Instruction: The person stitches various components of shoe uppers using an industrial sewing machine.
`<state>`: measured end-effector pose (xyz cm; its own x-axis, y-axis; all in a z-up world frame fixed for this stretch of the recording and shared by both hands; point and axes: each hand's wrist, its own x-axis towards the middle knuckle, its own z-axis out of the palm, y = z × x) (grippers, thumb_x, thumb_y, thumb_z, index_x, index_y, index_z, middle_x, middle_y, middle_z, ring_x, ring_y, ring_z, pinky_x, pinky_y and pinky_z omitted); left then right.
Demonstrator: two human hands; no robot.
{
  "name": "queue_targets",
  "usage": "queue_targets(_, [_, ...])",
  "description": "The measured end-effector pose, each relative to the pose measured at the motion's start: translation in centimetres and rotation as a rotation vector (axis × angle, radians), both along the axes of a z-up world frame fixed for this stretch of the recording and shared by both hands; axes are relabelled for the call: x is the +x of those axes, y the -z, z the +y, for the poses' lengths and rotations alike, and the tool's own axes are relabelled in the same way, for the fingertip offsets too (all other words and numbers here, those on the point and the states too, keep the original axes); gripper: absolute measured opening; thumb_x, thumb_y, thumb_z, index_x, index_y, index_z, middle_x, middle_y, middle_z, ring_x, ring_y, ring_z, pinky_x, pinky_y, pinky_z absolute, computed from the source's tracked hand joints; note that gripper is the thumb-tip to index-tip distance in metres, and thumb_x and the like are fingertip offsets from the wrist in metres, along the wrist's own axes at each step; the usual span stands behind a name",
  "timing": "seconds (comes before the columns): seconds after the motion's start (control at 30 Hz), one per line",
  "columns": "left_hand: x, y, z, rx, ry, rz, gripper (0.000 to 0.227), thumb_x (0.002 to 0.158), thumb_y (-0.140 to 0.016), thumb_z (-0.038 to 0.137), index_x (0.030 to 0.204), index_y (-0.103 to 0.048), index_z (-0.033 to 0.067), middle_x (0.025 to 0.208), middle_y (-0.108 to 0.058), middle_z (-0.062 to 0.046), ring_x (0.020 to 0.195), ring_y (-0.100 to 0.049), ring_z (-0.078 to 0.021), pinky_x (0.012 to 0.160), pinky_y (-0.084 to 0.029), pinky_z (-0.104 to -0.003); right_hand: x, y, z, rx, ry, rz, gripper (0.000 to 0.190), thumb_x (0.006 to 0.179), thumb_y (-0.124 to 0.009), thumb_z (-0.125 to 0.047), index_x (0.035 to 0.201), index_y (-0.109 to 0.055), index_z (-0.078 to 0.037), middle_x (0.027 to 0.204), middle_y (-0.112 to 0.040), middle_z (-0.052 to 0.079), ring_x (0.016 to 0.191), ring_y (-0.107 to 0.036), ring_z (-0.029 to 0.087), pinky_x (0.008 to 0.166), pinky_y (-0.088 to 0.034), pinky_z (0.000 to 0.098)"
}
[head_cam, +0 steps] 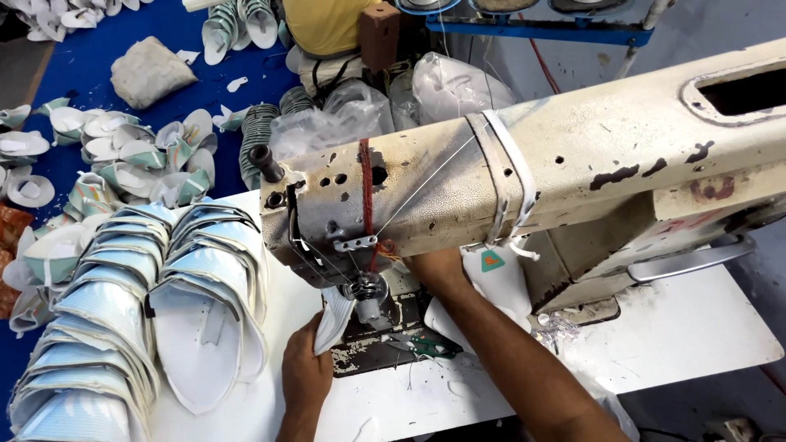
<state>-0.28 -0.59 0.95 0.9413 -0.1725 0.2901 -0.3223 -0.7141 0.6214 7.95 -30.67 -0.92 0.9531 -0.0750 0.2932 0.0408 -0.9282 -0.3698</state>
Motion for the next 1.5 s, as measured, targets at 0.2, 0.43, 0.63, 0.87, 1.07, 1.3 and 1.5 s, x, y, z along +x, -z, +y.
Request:
queue_targets(0.2, [0.1,0.2,0.2,-0.002,0.009,-0.009,0.054,0.081,-0.058,-0.003,0.134,-0.063,0.0078,0.114,-0.072,-0.019,0.107,-0.068,-0.0359,0.092,-0.054,-0.044,0.5,1.7,-0.4,-0.035,0.018,0.11,0.026,0.092,-0.062,-0.035,0.095,-0.076,-0.014,0.098,-0.074,0.011,0.092,-0.07,0.035,0.076,-0.051,0.0542])
queue_targets(0.43, [0.1,-0.1,0.0,-0.014,-0.006,0.018,0.05,0.084,-0.062,0.001,0.133,-0.063,0.0079,0.113,-0.072,-0.018,0.106,-0.068,-0.0359,0.091,-0.054,-0.044,-0.3,-0.2,0.0,0.055,0.052,0.195,0.043,0.106,-0.047,-0.045,0.104,-0.076,-0.013,0.099,-0.074,0.016,0.091,-0.07,0.038,0.081,-0.052,0.0538])
queue_targets(0.63, [0.4,0.4,0.6,-0.013,0.026,-0.085,0.05,0.081,-0.062,0.002,0.131,-0.065,0.0085,0.111,-0.07,-0.021,0.105,-0.065,-0.0411,0.091,-0.051,-0.048,1.5,6.8,-1.0,0.082,0.096,0.113,0.031,0.103,-0.046,-0.031,0.115,-0.065,-0.01,0.093,-0.072,0.02,0.085,-0.067,0.045,0.073,-0.052,0.058])
queue_targets(0.87, [0.1,-1.0,0.6,-0.038,0.035,-0.075,0.051,0.081,-0.064,0.001,0.132,-0.063,0.0092,0.107,-0.07,-0.019,0.103,-0.064,-0.0393,0.089,-0.05,-0.049,2.8,9.0,-2.9,-0.201,0.029,0.027,0.019,0.084,-0.062,-0.02,0.096,-0.068,-0.007,0.09,-0.071,0.022,0.083,-0.069,0.041,0.076,-0.055,0.0526])
queue_targets(1.07, [0.2,-1.4,0.8,-0.062,0.021,-0.023,0.048,0.082,-0.066,0.004,0.13,-0.065,0.0096,0.111,-0.071,-0.016,0.104,-0.066,-0.037,0.091,-0.052,-0.046,0.8,-2.5,-1.2,0.919,0.268,-0.295,0.025,0.094,-0.058,-0.018,0.107,-0.061,0.003,0.088,-0.068,0.023,0.082,-0.064,0.042,0.069,-0.05,0.0501])
queue_targets(1.3, [-0.6,-0.7,1.7,-0.087,0.125,-0.213,0.055,0.081,-0.07,0.006,0.134,-0.061,0.0064,0.126,-0.068,-0.018,0.119,-0.062,-0.0374,0.102,-0.047,-0.047,-7.8,-6.1,-1.2,0.548,0.156,-0.108,0.022,0.102,-0.055,-0.018,0.116,-0.057,-0.001,0.081,-0.066,0.016,0.071,-0.063,0.027,0.066,-0.05,0.0428])
queue_targets(1.5, [-1.0,0.2,1.8,-0.039,0.17,-0.397,0.055,0.081,-0.071,0.006,0.135,-0.061,0.0087,0.136,-0.065,-0.012,0.131,-0.056,-0.033,0.109,-0.043,-0.046,-23.7,2.7,2.7,0.56,0.037,-0.039,0.034,0.096,-0.056,-0.021,0.125,-0.056,-0.004,0.085,-0.066,0.014,0.072,-0.065,0.027,0.068,-0.052,0.0399])
